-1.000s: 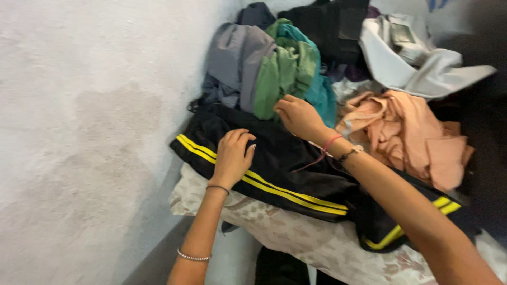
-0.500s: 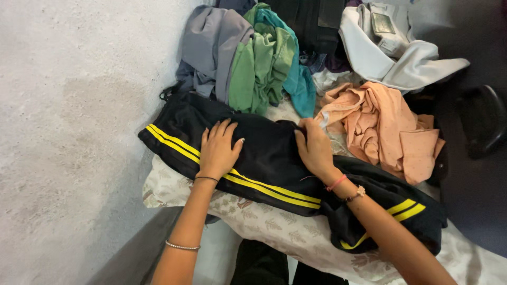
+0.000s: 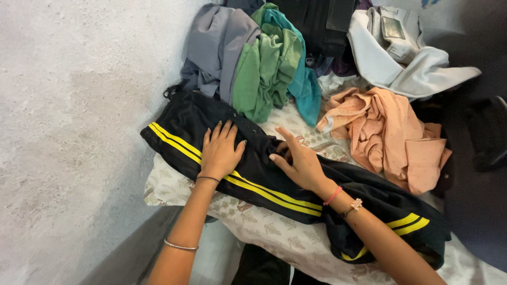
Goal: The person folds several pieces of clothing, including a pair of black track pants and a white t-shirt, and places them into a purple suitcase.
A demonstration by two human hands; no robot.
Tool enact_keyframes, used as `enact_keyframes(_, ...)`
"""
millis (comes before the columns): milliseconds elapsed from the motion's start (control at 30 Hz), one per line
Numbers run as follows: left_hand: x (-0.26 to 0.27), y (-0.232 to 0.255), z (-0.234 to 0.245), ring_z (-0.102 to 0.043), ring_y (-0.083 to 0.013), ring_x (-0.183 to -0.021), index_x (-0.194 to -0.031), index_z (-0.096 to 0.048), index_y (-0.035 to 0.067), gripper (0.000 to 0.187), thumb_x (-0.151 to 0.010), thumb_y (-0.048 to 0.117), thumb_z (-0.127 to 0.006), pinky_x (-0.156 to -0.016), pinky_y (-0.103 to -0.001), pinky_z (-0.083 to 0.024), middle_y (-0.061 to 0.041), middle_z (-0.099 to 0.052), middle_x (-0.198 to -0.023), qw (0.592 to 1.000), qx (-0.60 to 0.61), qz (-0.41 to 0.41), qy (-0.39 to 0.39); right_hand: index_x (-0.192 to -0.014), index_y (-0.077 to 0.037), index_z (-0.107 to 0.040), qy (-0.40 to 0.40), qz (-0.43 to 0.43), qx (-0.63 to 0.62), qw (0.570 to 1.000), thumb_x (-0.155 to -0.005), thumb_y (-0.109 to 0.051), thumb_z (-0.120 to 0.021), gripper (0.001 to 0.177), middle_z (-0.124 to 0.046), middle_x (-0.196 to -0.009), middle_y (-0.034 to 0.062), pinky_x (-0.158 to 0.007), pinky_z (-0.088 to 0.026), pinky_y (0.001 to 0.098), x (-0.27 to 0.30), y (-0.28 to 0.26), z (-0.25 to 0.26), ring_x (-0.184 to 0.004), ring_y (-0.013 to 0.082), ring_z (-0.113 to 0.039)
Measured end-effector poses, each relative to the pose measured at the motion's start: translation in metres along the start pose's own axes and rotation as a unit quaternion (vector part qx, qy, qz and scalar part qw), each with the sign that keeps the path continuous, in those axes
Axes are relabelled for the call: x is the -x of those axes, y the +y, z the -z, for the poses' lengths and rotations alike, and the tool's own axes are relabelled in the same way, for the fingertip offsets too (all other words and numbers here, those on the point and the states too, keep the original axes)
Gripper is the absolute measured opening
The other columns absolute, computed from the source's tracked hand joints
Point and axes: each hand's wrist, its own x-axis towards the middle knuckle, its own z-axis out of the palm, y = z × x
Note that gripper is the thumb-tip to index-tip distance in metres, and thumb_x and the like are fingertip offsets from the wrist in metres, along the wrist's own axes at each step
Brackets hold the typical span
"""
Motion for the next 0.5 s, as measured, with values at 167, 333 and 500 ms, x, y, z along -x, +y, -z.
enact_keyframes(167, -0.001, 0.000, 0.000, -0.038, -0.0328, -0.145, -0.140, -0.056, 0.006, 0.058, -0.094, 0.042, -0.058, -0.119, -0.054, -0.024, -0.012, -0.047, -0.154, 1.000, -0.003, 0.008, -0.009, -0.136, -0.010, -0.063, 0.005, 0.146, 0.025, 0.989, -0.090, -0.013, -0.074, 0.048, -0.072, -0.098, 0.0135, -0.069, -0.054, 0.0347, -0.021, 0.023, 0.001, -0.080, 0.0270, -0.069)
enact_keyframes(333, -0.001, 0.001, 0.003, -0.039, -0.0332, -0.145, -0.141, -0.055, 0.006, 0.059, -0.094, 0.042, -0.059, -0.119, -0.055, -0.025, -0.012, -0.047, -0.155, 1.000, 0.004, 0.009, -0.009, -0.111, -0.012, -0.079, 0.017, 0.095, 0.013, 0.995, -0.087, -0.003, -0.067, 0.028, -0.078, -0.099, 0.0084, -0.072, -0.058, 0.0295, -0.045, 0.050, -0.001, -0.077, 0.0200, -0.074)
enact_keyframes(500, 0.000, 0.004, 0.010, -0.040, -0.0345, -0.143, -0.147, -0.051, 0.009, 0.062, -0.094, 0.041, -0.059, -0.117, -0.055, -0.025, -0.011, -0.045, -0.156, 1.000, 0.019, 0.002, 0.000, -0.101, -0.009, -0.080, 0.113, 0.046, -0.005, 0.993, -0.088, -0.009, -0.076, 0.014, -0.079, -0.091, 0.0075, -0.065, -0.057, 0.0288, -0.063, 0.055, 0.009, -0.070, 0.0164, -0.073)
